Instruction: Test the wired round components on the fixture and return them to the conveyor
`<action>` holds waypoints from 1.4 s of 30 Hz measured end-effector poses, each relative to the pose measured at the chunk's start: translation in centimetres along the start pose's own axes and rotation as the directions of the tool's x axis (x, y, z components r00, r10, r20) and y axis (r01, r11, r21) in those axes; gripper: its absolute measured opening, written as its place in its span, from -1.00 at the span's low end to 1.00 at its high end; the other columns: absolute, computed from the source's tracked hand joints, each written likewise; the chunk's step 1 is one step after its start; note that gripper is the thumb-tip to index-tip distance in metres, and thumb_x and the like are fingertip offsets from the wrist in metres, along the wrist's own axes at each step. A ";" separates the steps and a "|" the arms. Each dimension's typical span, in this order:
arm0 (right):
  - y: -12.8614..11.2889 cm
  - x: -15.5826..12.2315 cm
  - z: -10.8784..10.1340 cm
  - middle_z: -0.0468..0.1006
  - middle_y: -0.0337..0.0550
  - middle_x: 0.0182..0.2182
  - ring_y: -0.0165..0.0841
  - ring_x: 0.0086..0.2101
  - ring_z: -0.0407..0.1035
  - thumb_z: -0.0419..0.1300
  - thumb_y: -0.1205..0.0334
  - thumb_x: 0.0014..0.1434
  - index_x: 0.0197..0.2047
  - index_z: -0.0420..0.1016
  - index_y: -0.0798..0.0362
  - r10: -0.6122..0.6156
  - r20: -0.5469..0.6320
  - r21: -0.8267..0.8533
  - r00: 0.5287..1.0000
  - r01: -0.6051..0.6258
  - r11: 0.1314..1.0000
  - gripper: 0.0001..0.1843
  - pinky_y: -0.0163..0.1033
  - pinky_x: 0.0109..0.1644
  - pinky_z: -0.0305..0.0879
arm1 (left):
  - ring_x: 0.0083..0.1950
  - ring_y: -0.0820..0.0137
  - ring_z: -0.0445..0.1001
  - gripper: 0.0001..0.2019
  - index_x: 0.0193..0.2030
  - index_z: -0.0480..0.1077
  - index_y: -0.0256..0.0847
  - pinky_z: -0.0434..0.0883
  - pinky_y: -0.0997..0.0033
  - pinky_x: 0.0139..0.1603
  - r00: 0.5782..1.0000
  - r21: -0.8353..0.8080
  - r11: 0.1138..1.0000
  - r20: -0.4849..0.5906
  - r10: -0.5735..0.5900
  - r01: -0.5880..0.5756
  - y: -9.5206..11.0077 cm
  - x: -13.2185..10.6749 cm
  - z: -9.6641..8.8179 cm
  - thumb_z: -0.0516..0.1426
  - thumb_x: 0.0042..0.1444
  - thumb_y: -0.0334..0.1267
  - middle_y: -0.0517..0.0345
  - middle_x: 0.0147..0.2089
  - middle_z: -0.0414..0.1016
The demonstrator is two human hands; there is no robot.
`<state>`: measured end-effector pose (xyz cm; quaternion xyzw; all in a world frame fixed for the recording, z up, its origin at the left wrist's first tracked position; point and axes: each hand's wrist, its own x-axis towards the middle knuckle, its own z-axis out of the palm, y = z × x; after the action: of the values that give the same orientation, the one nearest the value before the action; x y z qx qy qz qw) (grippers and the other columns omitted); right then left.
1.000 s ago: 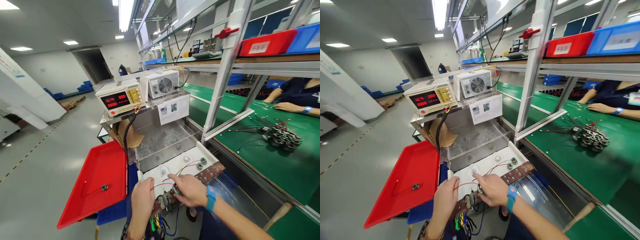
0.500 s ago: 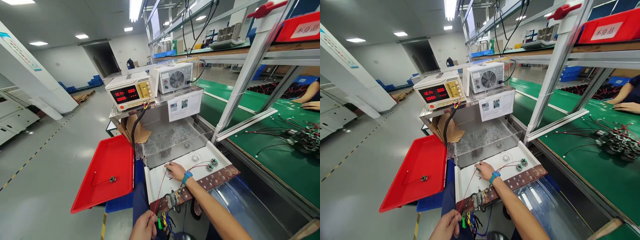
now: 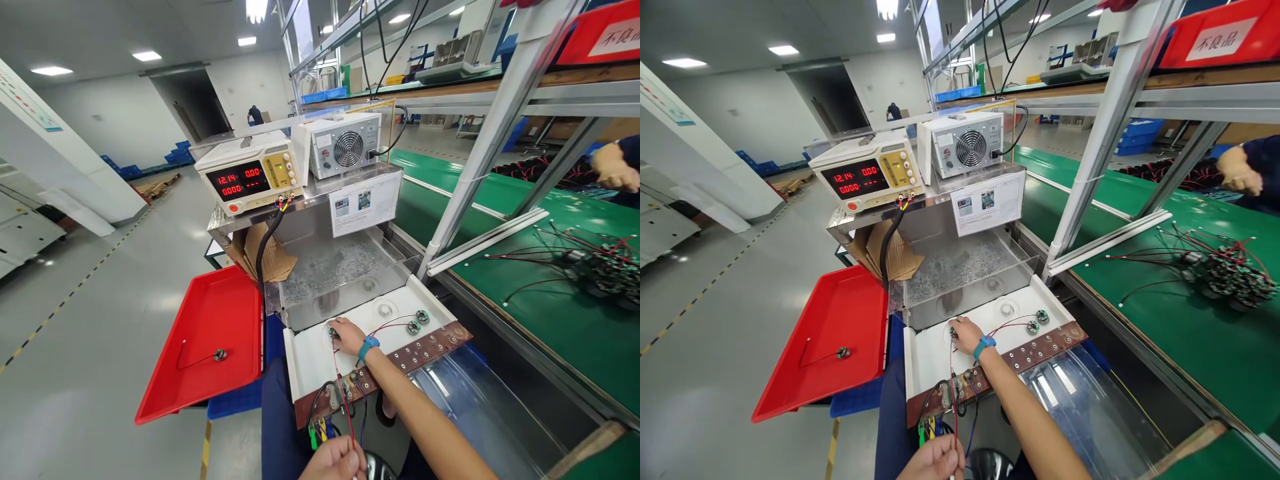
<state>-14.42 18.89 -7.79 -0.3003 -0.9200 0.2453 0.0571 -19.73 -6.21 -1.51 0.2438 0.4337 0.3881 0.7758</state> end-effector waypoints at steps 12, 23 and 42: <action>-0.1 -0.1 0.0 0.48 -0.08 -0.09 -0.31 -0.17 0.38 0.17 0.29 0.12 0.00 0.47 0.04 0.104 0.018 0.004 0.994 -0.104 0.995 -0.66 -0.31 -0.11 0.18 | -0.30 0.46 0.54 -0.58 -0.28 0.43 -0.29 0.46 0.53 -0.25 0.915 0.031 0.969 -0.324 0.242 -0.245 10.0 4.5 1.4 0.37 -0.12 0.01 0.16 -0.34 0.50; 0.1 0.2 -0.3 0.47 -0.09 -0.04 -0.30 -0.18 0.40 0.17 0.24 0.13 0.03 0.45 0.00 0.117 0.053 -0.021 0.992 -0.116 0.993 -0.63 -0.30 -0.13 0.21 | -0.31 0.33 0.49 -0.75 -0.31 0.54 -0.27 0.37 0.39 -0.22 0.746 0.626 0.761 -0.423 0.514 -0.169 7.3 9.2 -1.5 0.21 -0.04 -0.12 0.07 -0.34 0.61; -0.4 -0.1 -0.7 0.47 -0.11 -0.07 -0.32 -0.20 0.38 0.17 0.23 0.14 -0.02 0.48 -0.02 0.131 0.030 0.006 0.991 -0.131 0.991 -0.70 -0.31 -0.13 0.18 | -0.39 0.38 0.46 -0.76 -0.32 0.54 -0.28 0.35 0.43 -0.29 0.774 0.595 0.783 -0.405 0.487 -0.181 5.3 10.6 -3.4 0.22 -0.09 -0.17 0.11 -0.43 0.58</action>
<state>-14.34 18.85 -7.05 -0.3561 -0.8981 0.2565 0.0283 -21.28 5.69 -4.53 0.4027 0.6692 0.4436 0.4395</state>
